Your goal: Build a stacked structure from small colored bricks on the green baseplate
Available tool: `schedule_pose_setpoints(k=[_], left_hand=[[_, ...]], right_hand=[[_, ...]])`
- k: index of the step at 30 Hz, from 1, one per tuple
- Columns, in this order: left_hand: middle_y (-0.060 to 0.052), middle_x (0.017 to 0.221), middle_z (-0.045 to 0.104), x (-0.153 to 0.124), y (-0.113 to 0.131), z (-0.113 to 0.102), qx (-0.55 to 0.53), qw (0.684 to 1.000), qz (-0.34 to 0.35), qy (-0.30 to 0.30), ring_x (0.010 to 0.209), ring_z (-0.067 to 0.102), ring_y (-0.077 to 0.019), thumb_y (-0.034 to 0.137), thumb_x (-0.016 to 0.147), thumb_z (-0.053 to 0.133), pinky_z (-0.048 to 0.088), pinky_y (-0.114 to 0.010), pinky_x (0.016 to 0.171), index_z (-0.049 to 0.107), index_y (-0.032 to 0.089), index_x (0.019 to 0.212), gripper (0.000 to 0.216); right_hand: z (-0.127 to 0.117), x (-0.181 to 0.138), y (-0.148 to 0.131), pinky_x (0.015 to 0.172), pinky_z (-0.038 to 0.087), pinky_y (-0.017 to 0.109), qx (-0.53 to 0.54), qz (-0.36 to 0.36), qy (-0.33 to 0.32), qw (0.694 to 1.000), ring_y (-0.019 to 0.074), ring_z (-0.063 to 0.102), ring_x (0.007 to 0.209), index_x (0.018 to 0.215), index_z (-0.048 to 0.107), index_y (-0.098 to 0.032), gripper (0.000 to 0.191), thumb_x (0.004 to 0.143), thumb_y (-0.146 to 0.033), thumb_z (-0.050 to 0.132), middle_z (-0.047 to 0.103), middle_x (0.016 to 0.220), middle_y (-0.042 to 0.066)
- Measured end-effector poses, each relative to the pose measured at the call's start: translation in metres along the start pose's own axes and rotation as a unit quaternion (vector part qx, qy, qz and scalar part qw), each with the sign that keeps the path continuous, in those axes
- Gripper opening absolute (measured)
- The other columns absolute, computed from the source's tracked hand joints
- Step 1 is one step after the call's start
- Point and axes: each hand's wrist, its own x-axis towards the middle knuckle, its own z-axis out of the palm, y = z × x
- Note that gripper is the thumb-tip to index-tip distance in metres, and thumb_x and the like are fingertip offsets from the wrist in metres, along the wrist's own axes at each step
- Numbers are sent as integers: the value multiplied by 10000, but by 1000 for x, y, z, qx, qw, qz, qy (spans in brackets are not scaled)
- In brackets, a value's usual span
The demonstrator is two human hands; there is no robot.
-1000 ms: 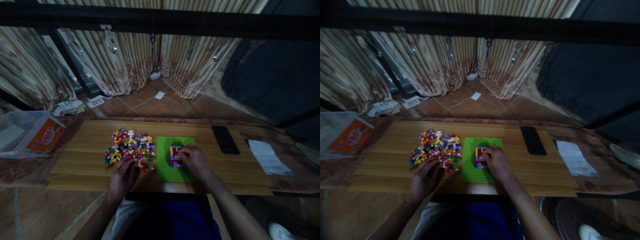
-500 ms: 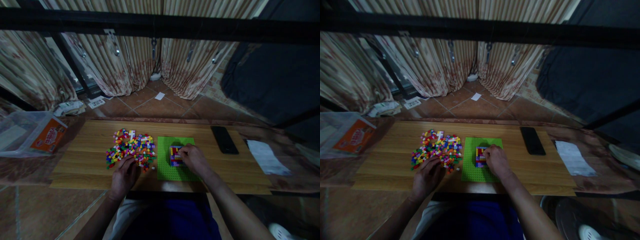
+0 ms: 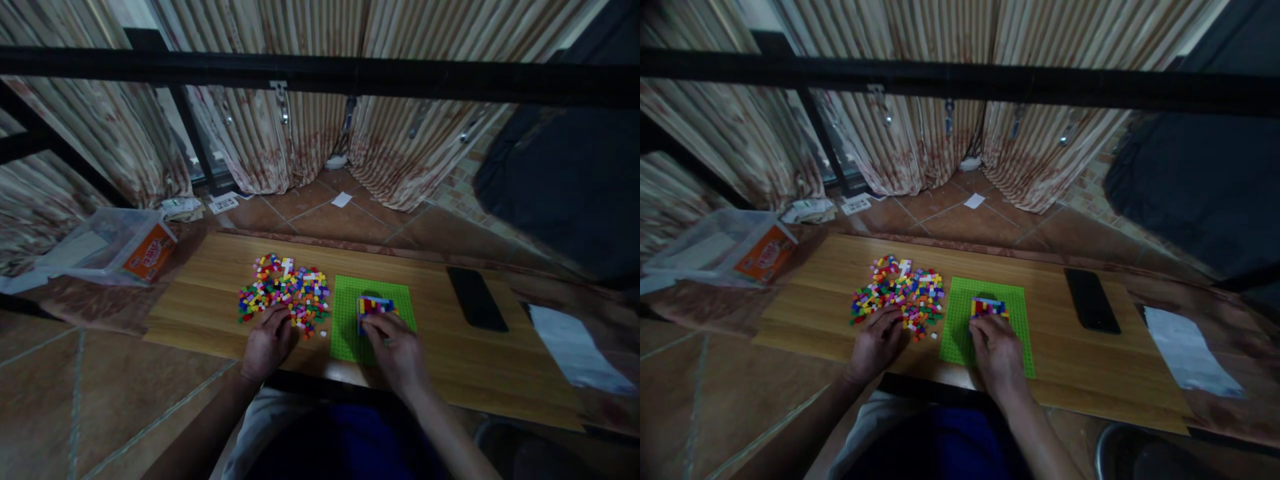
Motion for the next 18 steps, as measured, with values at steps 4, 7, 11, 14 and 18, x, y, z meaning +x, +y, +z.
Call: schedule_pose_setpoints(k=[4,7,11,14,18], left_hand=[[-85,1089,672,0,1,0,-4,1000,-11,-6,1029,648,-189,219,903,518,544,-339,932,645,194,1018,173],[-85,1086,669,0,1,-1,-3,1000,-9,-7,1029,646,-185,212,902,521,543,-329,930,640,189,1018,168],[-83,1072,668,0,1,-1,-4,1000,4,-2,1011,652,-186,205,895,524,559,-318,892,635,191,1024,171],[-84,1069,667,0,-1,0,-9,1000,6,0,1008,654,-193,217,892,529,565,-333,893,634,198,1014,162],[-84,1080,665,0,-3,1,-15,1000,5,-3,1016,653,-192,218,897,526,562,-338,909,637,201,1014,162]], right_hand=[[31,-14,-26,791,485,323,-23,-55,-96,994,201,622,865,873,693,-235,214,933,-213,489,676,893,50],[53,-13,-37,789,480,329,-81,-55,-129,987,219,604,892,901,676,-224,174,917,-184,508,662,898,61],[73,-6,-36,766,474,322,-141,-57,-149,977,226,591,899,882,673,-235,187,897,-136,515,659,893,65],[77,-6,-31,729,475,316,-143,-61,-145,977,221,592,865,852,679,-247,218,894,-122,506,663,880,64],[61,-11,-29,724,488,317,-76,-49,-119,989,204,619,814,820,678,-237,247,914,-144,470,671,835,53]])
